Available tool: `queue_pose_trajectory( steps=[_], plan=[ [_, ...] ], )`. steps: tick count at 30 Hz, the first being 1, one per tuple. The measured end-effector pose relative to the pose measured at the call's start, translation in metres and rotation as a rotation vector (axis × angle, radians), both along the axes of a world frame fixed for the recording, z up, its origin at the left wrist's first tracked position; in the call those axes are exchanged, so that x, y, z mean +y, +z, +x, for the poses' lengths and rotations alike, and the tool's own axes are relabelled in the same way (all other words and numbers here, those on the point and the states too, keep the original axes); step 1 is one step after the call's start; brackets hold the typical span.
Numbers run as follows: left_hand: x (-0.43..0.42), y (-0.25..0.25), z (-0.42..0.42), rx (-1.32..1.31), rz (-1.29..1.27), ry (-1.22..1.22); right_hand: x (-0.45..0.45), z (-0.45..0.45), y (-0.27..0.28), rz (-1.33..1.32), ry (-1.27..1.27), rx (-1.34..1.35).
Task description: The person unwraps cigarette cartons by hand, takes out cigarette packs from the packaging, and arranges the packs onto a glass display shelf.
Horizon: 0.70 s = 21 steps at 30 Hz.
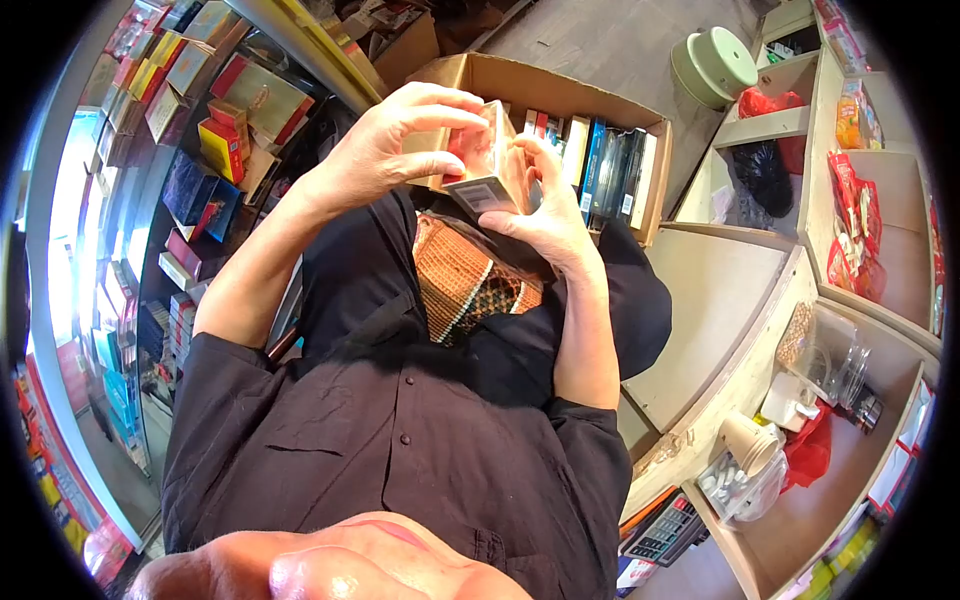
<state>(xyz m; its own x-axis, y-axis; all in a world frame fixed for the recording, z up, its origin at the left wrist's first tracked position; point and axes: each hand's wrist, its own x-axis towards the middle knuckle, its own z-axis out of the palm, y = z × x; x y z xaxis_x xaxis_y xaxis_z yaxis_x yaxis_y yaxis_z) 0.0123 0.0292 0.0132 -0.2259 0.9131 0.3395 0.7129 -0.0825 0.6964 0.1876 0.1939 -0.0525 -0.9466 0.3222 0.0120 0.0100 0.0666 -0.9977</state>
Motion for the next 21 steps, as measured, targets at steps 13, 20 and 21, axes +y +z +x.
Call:
queue_pose_trajectory(
  steps=[13, 20, 21],
  plan=[
    [0.001, 0.004, 0.015, 0.310, 0.136, -0.043, 0.002, 0.003, 0.012, -0.198, 0.208, -0.124],
    [-0.001, -0.001, 0.017, 0.357, 0.044, -0.026, -0.003, 0.003, 0.007, -0.122, 0.203, -0.171],
    [-0.002, -0.001, 0.016, 0.362, -0.008, -0.032, -0.004, 0.003, 0.008, -0.123, 0.205, -0.200]
  ],
)
